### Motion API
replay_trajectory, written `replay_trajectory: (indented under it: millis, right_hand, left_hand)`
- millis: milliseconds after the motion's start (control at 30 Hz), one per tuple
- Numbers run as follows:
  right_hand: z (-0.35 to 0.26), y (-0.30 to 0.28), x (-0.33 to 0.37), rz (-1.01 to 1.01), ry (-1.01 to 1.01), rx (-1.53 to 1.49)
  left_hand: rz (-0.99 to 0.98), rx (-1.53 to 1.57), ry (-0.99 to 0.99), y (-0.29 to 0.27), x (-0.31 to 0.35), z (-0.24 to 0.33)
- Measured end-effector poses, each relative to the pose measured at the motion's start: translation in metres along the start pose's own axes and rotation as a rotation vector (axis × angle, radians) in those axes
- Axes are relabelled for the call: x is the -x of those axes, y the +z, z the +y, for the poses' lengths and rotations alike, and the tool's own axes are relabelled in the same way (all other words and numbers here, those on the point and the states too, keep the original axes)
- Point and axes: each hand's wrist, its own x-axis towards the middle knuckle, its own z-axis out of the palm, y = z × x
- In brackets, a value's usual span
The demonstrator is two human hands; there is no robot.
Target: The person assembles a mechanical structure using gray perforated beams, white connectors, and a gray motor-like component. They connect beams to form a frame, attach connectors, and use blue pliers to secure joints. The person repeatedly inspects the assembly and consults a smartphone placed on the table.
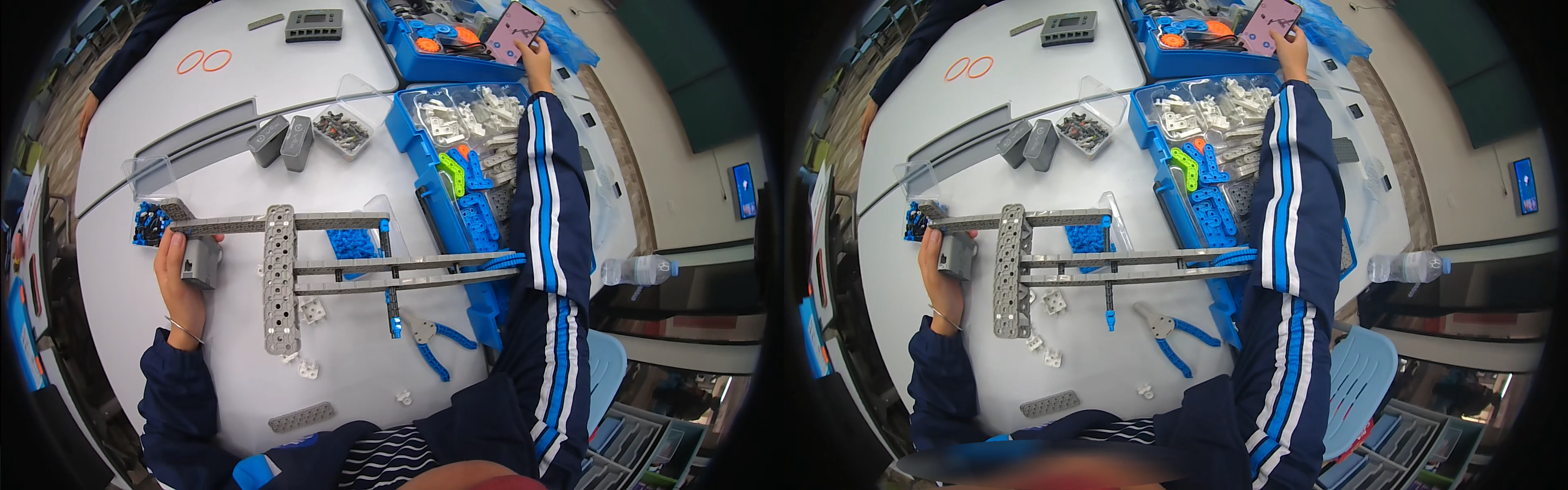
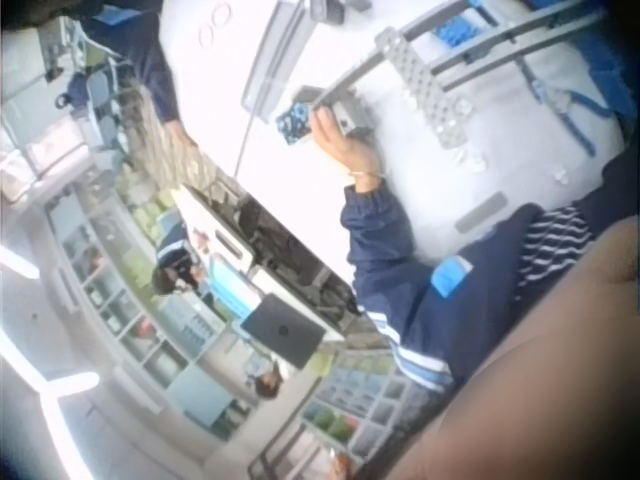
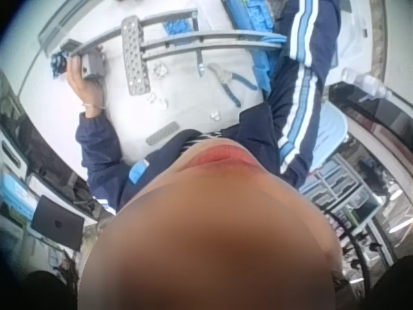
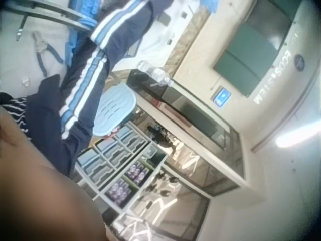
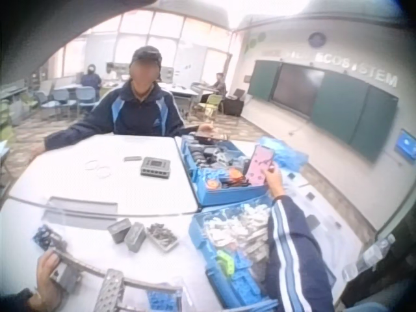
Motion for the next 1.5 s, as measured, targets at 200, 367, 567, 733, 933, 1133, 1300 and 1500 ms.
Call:
replay_trajectory:
  millis: [200, 367, 567, 733, 933, 1133, 1300, 1500]
  right_hand:
    - [-0.002, 0.0, -0.002, -0.028, -0.002, 0.02]
    - [0.019, -0.004, -0.013, -0.016, -0.036, 0.049]
    - [0.069, -0.004, -0.043, -0.183, -0.021, -0.032]
    - [0.085, -0.016, -0.065, -0.066, -0.133, 0.114]
    - [0.077, -0.017, -0.064, -0.095, 0.085, -0.035]
    - [0.069, -0.02, -0.06, -0.181, 0.086, -0.127]
    - [0.066, -0.019, -0.059, -0.169, 0.114, -0.074]
    - [0.064, -0.019, -0.055, -0.15, 0.082, -0.107]
  left_hand:
    - [-0.021, -0.012, -0.014, -0.002, 0.0, 0.0]
    - [-0.014, 0.058, 0.008, -0.004, -0.001, -0.006]
    - [-0.033, 0.129, -0.027, -0.008, -0.002, -0.009]
    - [-0.079, 0.083, 0.06, -0.003, 0.0, -0.002]
    - [-0.146, 0.097, 0.1, -0.001, 0.0, 0.006]
    - [-0.137, 0.115, 0.069, 0.0, 0.002, 0.009]
    - [-0.131, 0.11, 0.082, 0.0, 0.002, 0.008]
    - [-0.145, 0.135, 0.031, -0.001, 0.001, 0.008]
